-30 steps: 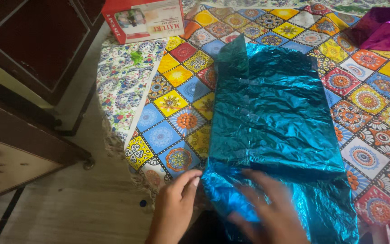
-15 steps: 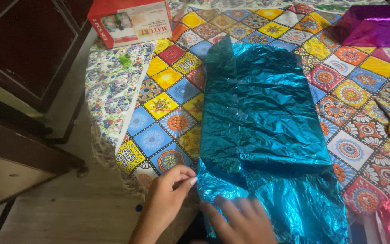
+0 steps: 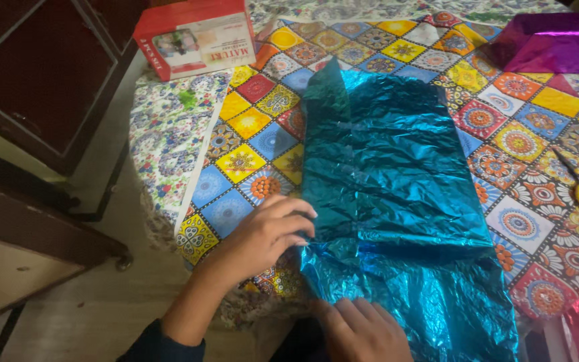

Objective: The person wraps a rectangular object with shiny teal wrapping paper on a patterned tablecloth. They fold the paper edges, smooth the surface, and secure the folds with clear tape. Scissors and a roll of tape are visible nearby.

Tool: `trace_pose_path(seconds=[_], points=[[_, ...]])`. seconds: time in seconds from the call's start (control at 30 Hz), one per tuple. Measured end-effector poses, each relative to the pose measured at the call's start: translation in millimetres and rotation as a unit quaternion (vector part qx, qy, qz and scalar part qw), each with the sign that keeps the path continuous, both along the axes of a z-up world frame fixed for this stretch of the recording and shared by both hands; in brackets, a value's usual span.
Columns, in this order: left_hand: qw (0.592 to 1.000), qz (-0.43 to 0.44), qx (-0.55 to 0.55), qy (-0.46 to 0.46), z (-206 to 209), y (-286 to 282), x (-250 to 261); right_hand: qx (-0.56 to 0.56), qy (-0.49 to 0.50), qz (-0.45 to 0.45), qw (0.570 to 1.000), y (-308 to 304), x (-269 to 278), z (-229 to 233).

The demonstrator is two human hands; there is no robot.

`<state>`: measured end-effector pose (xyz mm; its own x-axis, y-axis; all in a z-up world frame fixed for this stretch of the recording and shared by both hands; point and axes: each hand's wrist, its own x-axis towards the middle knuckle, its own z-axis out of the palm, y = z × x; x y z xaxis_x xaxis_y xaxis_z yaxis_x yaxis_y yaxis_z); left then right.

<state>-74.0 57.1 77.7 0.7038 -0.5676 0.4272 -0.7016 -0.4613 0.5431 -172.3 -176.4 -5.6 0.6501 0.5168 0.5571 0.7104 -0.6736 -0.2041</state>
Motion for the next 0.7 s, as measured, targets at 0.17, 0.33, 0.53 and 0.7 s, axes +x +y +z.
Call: trace_pose_path(seconds=[0.17, 0.33, 0.53, 0.7], points=[[0.993, -0.007, 0.039, -0.108, -8.7, 1.4, 1.5, 0.007, -0.016, 0.001, 1.000, -16.1, 4.8, 12.4], [0.981, 0.008, 0.115, -0.158, -4.7, 2.5, -8.7, 0.037, -0.014, -0.088, 0.995, -19.7, 16.4, 35.4], [0.981, -0.015, 0.117, -0.156, 5.3, -6.3, -12.2, 0.047, -0.047, -0.102, 0.993, -28.2, 34.1, 55.8], [0.972, 0.005, 0.127, -0.200, 2.1, -15.5, -8.2, 0.051, -0.033, -0.112, 0.992, -35.3, 50.3, 64.8]])
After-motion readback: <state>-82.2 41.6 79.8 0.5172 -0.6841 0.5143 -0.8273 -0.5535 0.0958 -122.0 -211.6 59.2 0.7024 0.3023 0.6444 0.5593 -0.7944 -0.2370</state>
